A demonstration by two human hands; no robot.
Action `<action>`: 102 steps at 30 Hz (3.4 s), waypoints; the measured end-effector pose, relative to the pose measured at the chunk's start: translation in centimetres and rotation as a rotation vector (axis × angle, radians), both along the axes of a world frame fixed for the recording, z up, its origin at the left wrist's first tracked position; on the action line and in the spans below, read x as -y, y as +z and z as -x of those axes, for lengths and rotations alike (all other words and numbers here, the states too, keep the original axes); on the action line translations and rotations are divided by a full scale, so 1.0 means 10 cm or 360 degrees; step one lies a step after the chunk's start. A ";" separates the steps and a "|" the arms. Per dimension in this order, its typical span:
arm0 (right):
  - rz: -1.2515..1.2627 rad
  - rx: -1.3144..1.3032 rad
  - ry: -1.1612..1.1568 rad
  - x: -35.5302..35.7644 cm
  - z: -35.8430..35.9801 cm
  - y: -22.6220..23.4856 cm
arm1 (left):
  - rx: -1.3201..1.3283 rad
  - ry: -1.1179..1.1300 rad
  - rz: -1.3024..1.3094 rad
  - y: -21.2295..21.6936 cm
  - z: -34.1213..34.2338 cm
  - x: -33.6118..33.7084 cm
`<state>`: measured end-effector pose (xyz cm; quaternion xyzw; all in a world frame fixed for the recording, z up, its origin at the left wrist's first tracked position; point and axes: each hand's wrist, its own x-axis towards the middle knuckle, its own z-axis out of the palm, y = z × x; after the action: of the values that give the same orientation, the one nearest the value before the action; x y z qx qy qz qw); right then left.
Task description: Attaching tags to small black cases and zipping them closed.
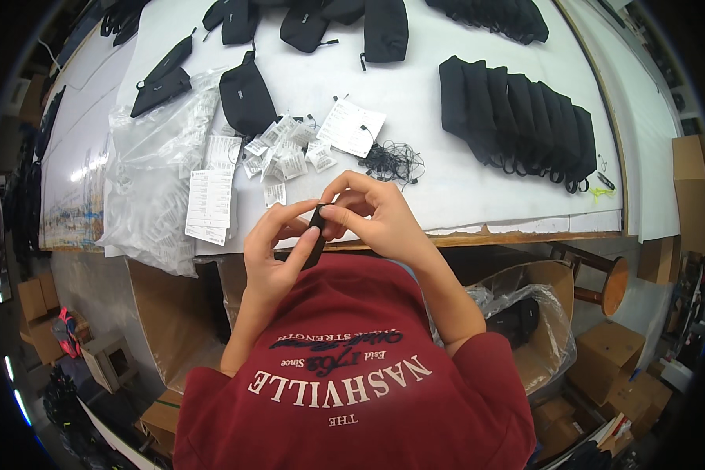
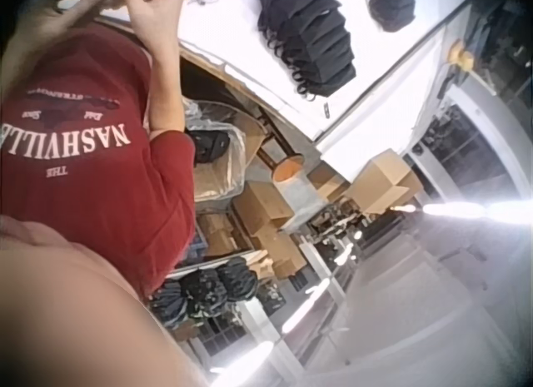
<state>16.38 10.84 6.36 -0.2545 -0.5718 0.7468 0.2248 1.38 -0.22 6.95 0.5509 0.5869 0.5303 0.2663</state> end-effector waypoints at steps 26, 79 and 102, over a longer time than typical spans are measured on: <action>0.0314 -0.0079 -0.0149 0.08 -0.22 -0.26 | -0.0746 0.0849 0.0473 -1.28 2.23 -2.65; 0.0073 -0.0271 -0.0722 0.12 -0.27 -0.13 | 0.1058 0.0341 -0.0009 -0.23 0.02 -0.18; -0.0069 -0.0448 -0.0558 0.37 -0.09 -0.15 | 0.0683 -0.0234 0.0352 -0.05 -0.08 -0.20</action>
<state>17.27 7.16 4.84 -0.2383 -0.4977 0.7119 0.4344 2.14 1.78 6.42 0.4344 0.5297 0.5470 0.4812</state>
